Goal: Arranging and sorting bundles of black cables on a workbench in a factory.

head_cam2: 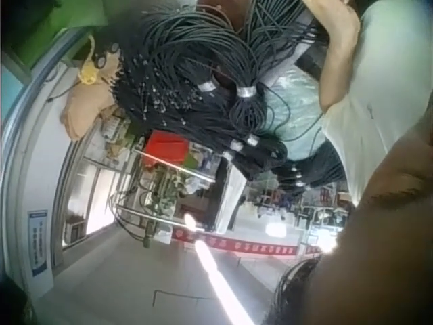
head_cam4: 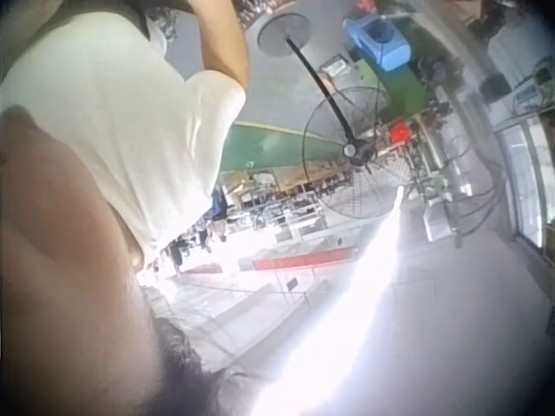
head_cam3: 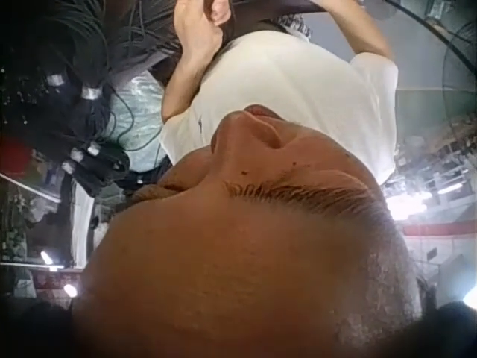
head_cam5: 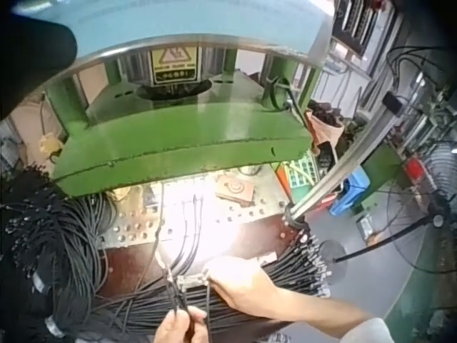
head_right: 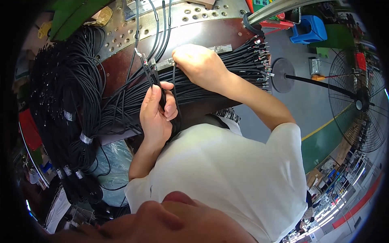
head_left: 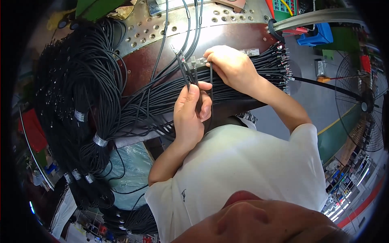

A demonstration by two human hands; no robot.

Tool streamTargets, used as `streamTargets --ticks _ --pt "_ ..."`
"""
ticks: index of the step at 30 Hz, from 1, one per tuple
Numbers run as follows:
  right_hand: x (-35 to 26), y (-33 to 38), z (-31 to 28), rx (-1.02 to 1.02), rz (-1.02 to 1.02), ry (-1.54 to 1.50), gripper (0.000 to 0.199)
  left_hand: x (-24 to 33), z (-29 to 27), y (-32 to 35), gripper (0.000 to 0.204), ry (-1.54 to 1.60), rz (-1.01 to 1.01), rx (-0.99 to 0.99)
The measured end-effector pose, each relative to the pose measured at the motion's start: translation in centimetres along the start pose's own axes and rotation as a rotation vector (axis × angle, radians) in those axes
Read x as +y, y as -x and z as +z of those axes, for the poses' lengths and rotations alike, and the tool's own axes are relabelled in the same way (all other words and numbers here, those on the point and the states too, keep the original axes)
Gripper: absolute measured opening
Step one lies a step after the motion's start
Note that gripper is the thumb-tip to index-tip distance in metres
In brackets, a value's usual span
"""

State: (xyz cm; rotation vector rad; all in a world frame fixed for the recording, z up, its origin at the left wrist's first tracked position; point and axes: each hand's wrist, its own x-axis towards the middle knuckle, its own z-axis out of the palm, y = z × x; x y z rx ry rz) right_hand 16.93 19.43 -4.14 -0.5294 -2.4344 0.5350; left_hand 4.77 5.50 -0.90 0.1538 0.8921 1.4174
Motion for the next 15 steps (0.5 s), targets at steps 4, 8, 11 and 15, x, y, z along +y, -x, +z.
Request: streamTargets --ticks 4,8,11,15 --pt "-0.4 -0.1 -0.4 -0.111 0.022 0.073 0.021 -0.1 0.4 0.1 0.03 -0.079 0.007 0.044" --pt "-0.6 -0.1 -0.5 -0.094 0.02 0.105 0.024 -0.5 0.5 -0.1 0.028 -0.103 0.011 0.026" --pt "-0.3 -0.5 -1.3 0.011 -0.091 0.098 0.014 -0.6 0.3 -0.3 0.028 -0.171 0.025 0.049" --pt "-1.9 -0.8 -2.7 0.173 -0.273 0.236 0.03 0.3 1.7 0.4 0.029 -0.191 -0.044 -0.063"
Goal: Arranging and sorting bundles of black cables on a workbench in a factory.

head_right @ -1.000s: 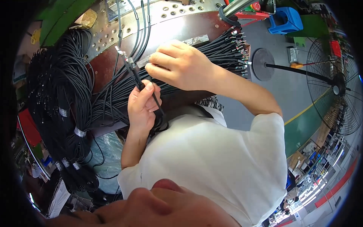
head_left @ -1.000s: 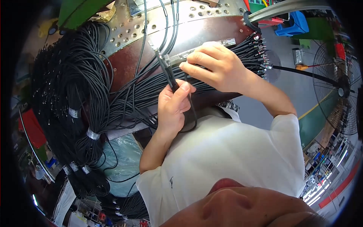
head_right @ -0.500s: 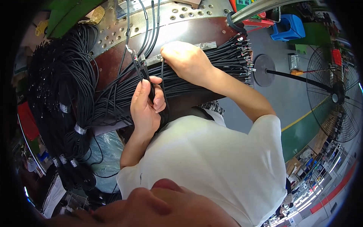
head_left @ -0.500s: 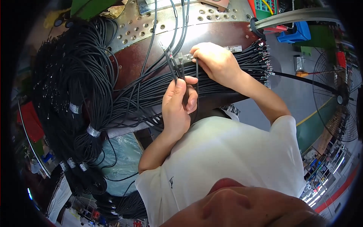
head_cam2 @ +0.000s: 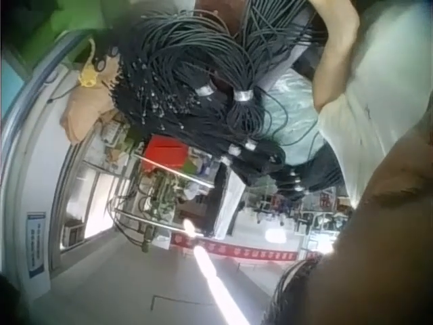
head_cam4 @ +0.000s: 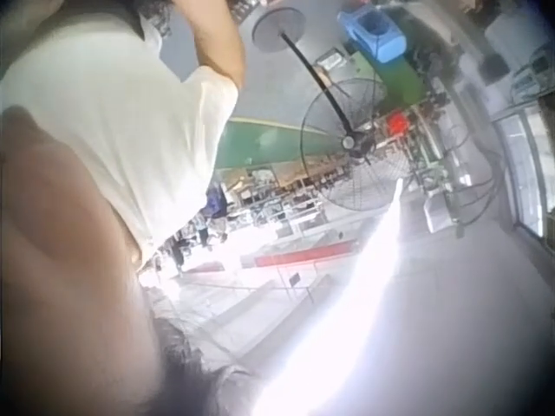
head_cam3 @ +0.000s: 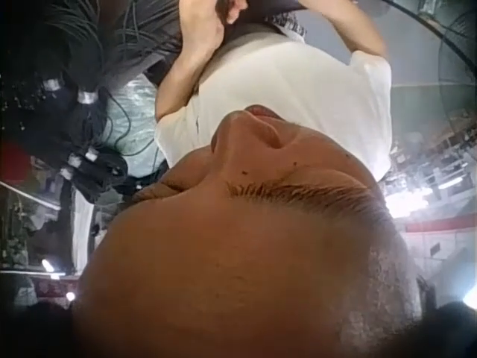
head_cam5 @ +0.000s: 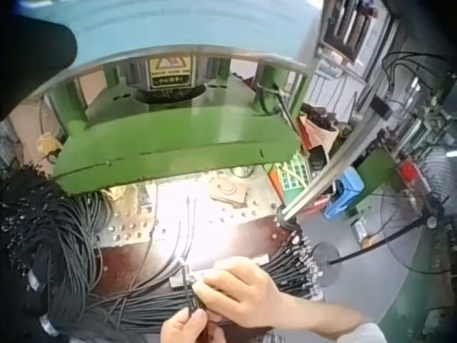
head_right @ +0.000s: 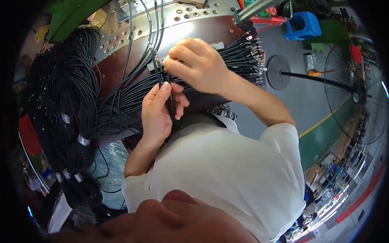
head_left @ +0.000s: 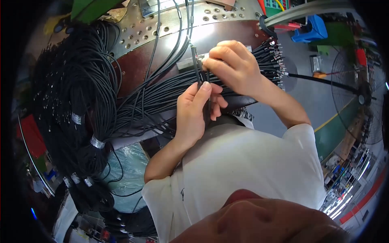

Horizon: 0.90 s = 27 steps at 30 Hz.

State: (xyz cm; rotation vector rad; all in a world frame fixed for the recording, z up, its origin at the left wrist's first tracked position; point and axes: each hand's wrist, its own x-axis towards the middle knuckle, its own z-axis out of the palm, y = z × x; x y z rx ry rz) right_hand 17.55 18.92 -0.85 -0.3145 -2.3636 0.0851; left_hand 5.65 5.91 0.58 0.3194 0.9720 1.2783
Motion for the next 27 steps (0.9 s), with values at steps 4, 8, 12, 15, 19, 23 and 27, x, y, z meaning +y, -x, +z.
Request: streamTargets --ticks 4,8,12,15,19,23,27 --pt "2.3 2.3 -0.1 0.069 0.178 0.038 0.027 -0.9 -0.9 0.1 0.025 -0.131 0.377 0.228" --pt "1.6 2.8 0.4 -0.18 0.022 -0.057 0.029 0.3 -1.0 0.5 0.036 0.119 0.127 0.092" --pt "2.1 1.1 -0.7 -0.309 -0.092 0.002 0.027 -0.6 -1.4 -0.2 0.028 0.129 0.101 0.029" --pt "1.9 0.1 -1.2 -0.462 -0.128 0.048 0.027 -0.5 -0.9 -0.2 0.024 0.135 0.072 0.054" --pt "1.6 0.4 -1.1 -0.544 -0.12 0.093 0.028 -0.6 -0.3 -0.1 0.026 0.064 0.04 0.061" --pt "1.5 -0.3 -1.1 -0.583 -0.135 0.103 0.025 -0.7 -0.1 -0.1 0.027 0.008 0.024 0.079" --pt "1.4 -0.1 -1.0 -0.597 -0.118 0.101 0.026 -0.8 0.0 0.1 0.027 -0.022 0.01 0.082"
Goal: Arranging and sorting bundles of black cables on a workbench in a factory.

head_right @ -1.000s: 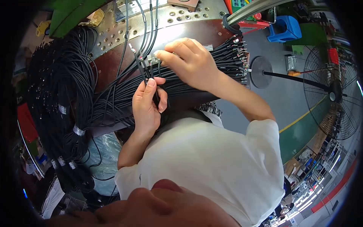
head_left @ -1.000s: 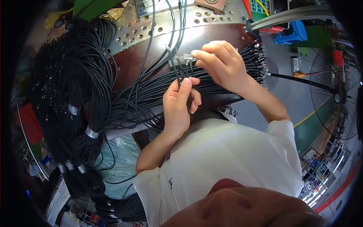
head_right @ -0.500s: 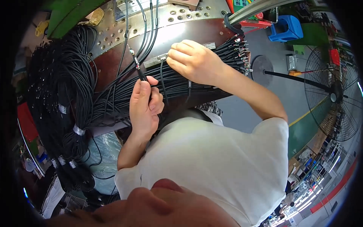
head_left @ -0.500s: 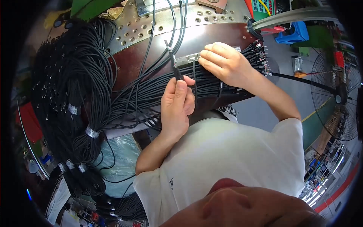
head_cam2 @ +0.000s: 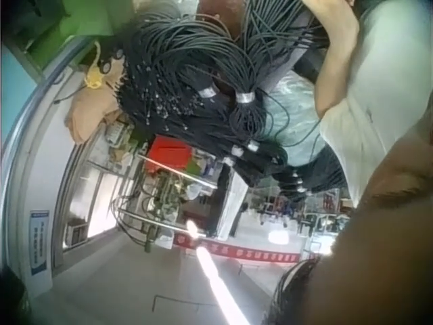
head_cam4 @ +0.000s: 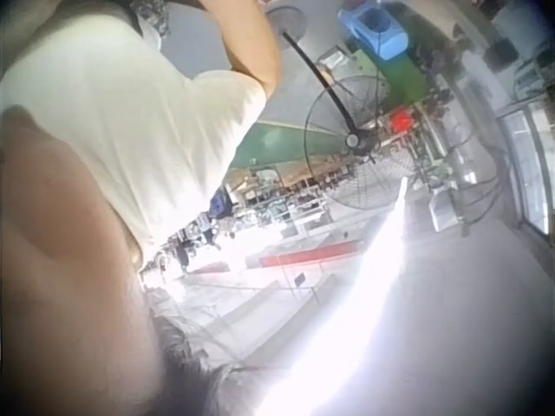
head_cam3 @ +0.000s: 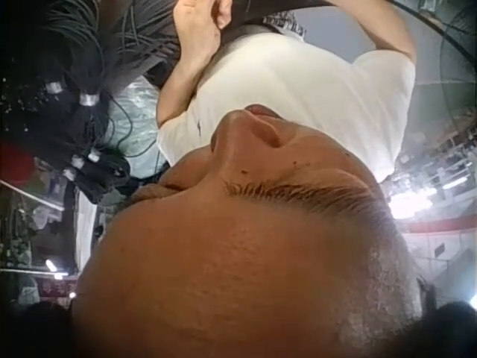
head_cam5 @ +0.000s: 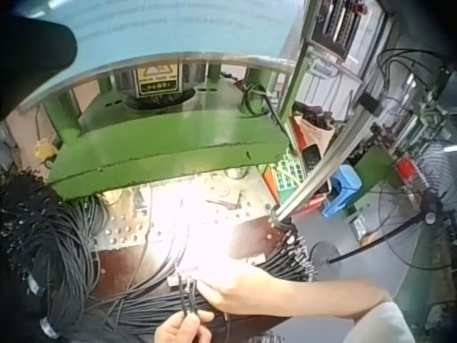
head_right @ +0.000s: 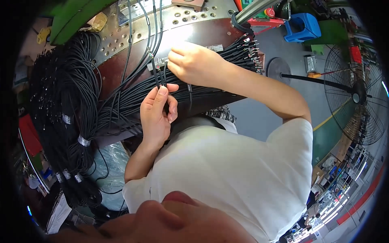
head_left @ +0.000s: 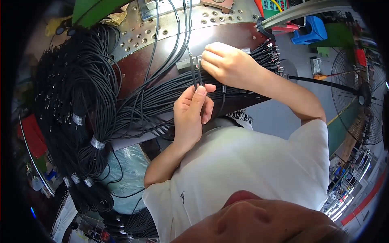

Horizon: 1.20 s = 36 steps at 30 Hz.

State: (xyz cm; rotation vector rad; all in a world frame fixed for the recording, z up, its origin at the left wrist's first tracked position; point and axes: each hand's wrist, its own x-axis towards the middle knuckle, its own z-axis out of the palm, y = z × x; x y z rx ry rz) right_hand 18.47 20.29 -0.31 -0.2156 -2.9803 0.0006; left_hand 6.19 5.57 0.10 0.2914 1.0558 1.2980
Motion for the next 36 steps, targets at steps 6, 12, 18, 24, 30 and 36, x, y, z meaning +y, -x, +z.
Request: streamTargets --ticks 6,12,18,24,30,36 --pt "0.4 1.0 -1.4 0.473 -0.004 0.005 0.024 0.2 0.9 -0.9 0.028 -0.052 -0.101 -0.114" --pt "2.0 4.3 1.7 0.542 0.478 -0.477 0.018 2.0 -0.7 -0.1 0.032 -0.6 0.68 0.063" --pt "2.2 4.1 3.0 0.43 0.633 -0.772 0.011 1.3 1.5 0.1 0.044 -0.428 0.14 -0.124" --pt "2.1 3.8 3.0 0.396 0.516 -0.61 0.012 0.4 1.5 -0.6 0.043 -0.394 0.07 -0.145" --pt "2.3 4.0 2.8 0.453 0.462 -0.534 0.016 0.3 1.7 -1.0 0.04 -0.413 0.02 -0.145" --pt "3.4 4.6 2.6 0.395 0.435 -0.665 0.01 0.5 1.9 -1.1 0.04 -0.411 0.003 -0.129"
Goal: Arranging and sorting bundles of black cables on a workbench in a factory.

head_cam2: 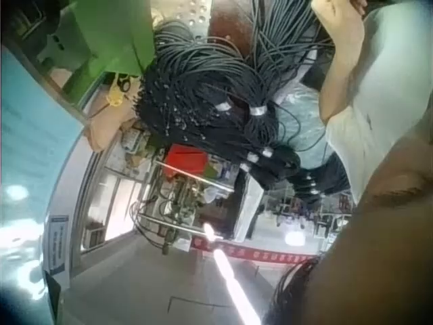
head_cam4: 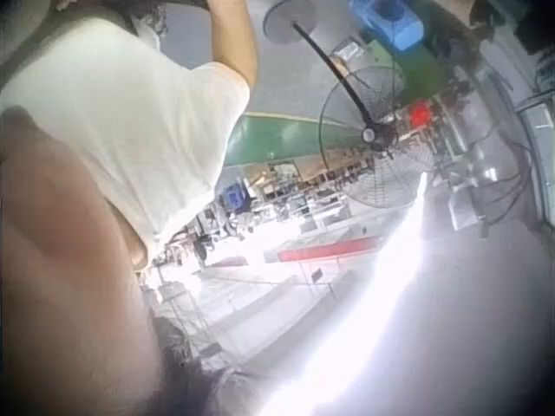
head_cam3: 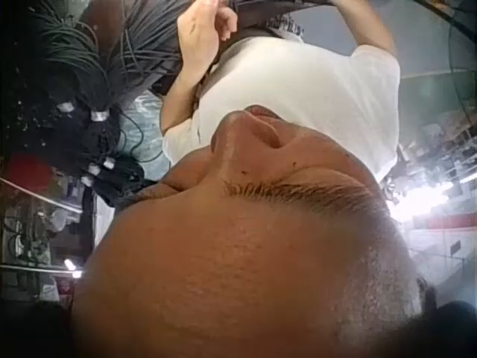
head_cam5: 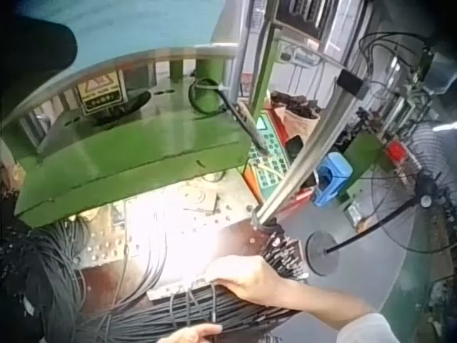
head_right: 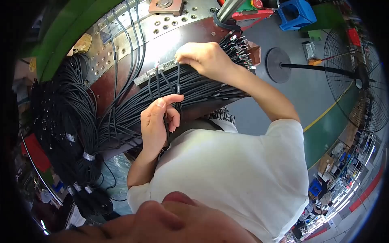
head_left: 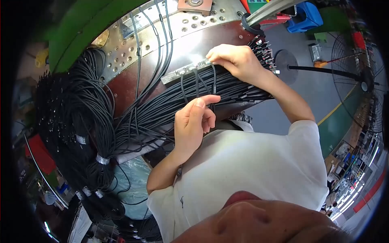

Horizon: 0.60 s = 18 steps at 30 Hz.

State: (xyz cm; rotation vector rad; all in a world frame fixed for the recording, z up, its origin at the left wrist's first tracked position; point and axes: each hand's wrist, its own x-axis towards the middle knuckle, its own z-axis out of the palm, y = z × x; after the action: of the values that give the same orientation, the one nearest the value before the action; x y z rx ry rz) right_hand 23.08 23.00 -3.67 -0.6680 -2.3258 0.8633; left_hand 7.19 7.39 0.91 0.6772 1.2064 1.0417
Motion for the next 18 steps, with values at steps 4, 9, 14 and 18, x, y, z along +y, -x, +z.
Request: streamTargets --ticks 4,9,14,18 --pt "0.2 -0.7 -1.6 -0.043 0.174 -0.082 0.009 -0.4 -0.2 0.0 0.04 0.043 0.016 -0.016" --pt "0.0 -1.3 -1.9 0.2 -0.073 0.489 0.017 0.6 0.1 -0.6 0.038 0.08 -0.053 -0.051" --pt "-2.4 -0.3 -1.0 0.152 -0.299 0.446 0.026 3.3 1.6 -1.6 0.03 -0.058 -0.206 -0.228" --pt "-0.9 0.3 -1.2 0.162 -0.138 0.214 0.022 2.7 0.7 -0.2 0.015 -0.634 0.42 -0.091"
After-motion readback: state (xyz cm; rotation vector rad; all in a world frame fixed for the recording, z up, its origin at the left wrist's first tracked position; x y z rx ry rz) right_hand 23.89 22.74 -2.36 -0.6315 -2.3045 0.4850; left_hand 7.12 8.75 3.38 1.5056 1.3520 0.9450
